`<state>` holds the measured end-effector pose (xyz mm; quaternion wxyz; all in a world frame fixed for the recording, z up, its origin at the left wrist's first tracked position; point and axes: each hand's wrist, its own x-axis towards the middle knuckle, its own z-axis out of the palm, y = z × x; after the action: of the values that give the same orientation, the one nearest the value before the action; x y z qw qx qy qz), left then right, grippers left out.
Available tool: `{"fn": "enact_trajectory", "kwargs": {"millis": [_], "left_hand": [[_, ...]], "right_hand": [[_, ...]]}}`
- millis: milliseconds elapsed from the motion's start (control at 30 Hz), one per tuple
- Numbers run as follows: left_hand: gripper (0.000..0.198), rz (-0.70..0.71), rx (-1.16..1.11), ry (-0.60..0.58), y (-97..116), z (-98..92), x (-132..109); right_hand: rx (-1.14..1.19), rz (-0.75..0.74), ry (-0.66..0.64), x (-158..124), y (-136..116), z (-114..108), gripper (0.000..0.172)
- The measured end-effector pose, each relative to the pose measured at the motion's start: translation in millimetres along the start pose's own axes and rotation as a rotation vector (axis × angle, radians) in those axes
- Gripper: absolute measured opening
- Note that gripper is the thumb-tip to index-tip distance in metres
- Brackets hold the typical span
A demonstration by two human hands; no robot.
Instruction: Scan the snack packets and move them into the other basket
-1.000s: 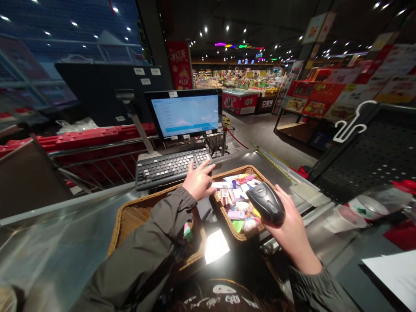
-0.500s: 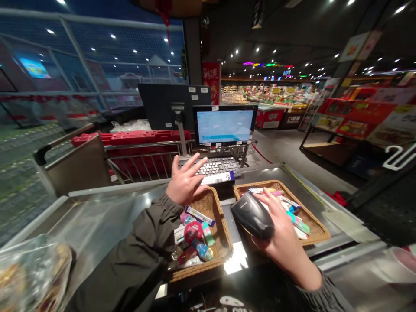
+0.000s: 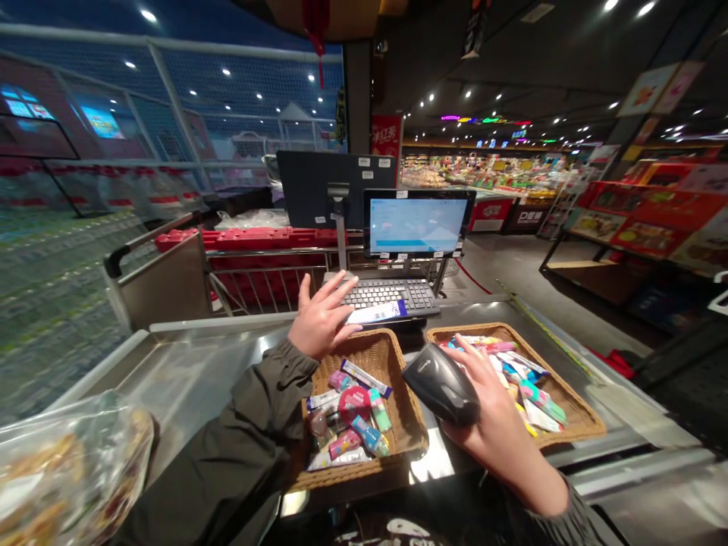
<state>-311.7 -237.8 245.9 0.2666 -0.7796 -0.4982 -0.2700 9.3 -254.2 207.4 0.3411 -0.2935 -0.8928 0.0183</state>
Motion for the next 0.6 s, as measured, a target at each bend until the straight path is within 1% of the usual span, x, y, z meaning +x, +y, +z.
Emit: {"fn": "enact_trajectory", "kwargs": {"millis": [200,300,467,600], "left_hand": [[0.022,0.01,-0.013,-0.019,-3,4.3,-10],[0.021,0.014,-0.022,-0.049,-3,6.6,-16],[0.022,-0.003,-0.039,-0.138,0,10.1,-29],[0.021,-0.026,-0.059,-0.224,0,21.7,-47]], "right_hand": [[-0.005,0.01,-0.012,0,-4,2,0.048],[0.008,0.008,-0.026,-1,-5,3,0.046],[0.03,0.025,-0.048,-3,-8,6,0.042],[0.039,0.053,-0.066,-6,-8,9,0.043]]}}
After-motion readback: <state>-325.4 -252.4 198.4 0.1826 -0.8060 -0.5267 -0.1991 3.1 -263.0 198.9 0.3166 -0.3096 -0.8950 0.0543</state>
